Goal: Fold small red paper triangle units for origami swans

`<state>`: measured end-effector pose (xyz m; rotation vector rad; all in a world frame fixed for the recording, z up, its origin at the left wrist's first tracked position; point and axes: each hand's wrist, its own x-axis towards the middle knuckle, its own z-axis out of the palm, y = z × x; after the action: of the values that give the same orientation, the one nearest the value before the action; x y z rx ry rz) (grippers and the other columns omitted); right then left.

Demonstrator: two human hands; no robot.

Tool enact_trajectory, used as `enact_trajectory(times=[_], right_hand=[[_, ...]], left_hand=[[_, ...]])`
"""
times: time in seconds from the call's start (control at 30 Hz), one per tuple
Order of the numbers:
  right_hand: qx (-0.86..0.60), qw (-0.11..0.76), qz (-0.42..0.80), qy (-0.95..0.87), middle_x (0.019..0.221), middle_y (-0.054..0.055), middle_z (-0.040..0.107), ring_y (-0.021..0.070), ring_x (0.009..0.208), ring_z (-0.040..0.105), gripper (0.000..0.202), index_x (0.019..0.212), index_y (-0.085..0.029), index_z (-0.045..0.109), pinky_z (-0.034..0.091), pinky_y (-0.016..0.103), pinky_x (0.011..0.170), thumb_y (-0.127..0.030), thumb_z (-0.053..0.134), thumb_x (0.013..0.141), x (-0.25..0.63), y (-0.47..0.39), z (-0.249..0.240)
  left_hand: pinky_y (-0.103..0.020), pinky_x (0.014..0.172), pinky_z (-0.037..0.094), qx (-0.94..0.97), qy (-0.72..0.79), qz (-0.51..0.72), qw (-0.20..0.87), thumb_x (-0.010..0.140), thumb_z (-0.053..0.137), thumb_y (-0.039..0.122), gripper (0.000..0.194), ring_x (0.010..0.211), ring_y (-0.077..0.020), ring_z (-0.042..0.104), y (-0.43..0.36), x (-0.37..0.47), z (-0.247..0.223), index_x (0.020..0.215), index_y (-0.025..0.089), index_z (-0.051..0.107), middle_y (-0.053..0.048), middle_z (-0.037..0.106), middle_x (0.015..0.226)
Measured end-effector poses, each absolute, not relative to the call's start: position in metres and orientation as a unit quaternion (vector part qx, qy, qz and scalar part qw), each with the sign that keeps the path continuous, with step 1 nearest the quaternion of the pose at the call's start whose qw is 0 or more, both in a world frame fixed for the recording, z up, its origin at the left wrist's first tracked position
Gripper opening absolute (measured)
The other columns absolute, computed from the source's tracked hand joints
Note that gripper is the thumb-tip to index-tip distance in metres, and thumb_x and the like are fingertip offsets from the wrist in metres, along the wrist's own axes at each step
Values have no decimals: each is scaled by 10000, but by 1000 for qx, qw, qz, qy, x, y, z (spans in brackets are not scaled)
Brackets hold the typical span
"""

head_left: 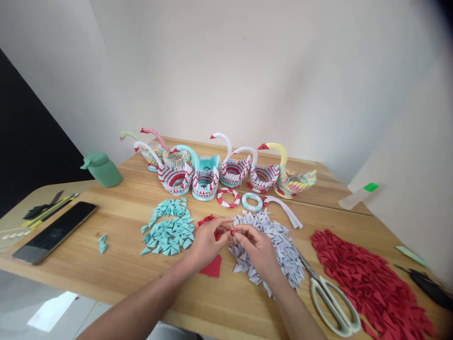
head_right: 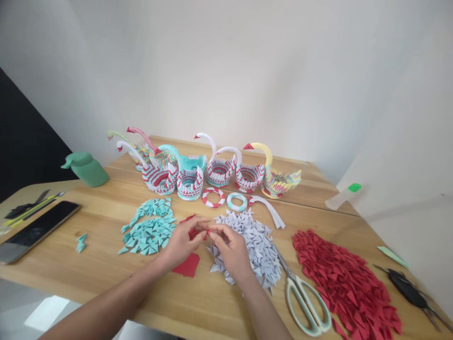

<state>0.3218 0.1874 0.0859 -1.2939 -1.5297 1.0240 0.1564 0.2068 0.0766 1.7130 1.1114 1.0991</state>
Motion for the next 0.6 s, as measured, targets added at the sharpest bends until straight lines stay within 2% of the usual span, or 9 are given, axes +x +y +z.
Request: enact_trajectory(times=[0.27,0.4,0.6], right_hand=[[-520,430,393,-625,847,37,720,185,756,660,191,936,-205,692,511,278,706,-328,603,820,319,187,88],[-517,434,313,-668,862,47,710,199,783,660,163,959,-216,673,512,299,722,-297,584,848,322,187,88],[-411,387,203,-800,872,61,684,208,840,627,166,913,-250,675,491,341,760,-233,510,920,334,191,93]], left_hand=[[-267,791,518,711,431,418,366,779,548,98,356,830,-165,657,205,156,77,1110,191,644,-39,710,936],[-266,798,519,703,424,423,384,789,551,105,361,830,-163,661,205,156,78,1131,188,633,-43,715,936],[-255,795,519,686,418,414,428,782,562,117,378,817,-156,671,206,153,79,1152,176,615,-34,724,913]])
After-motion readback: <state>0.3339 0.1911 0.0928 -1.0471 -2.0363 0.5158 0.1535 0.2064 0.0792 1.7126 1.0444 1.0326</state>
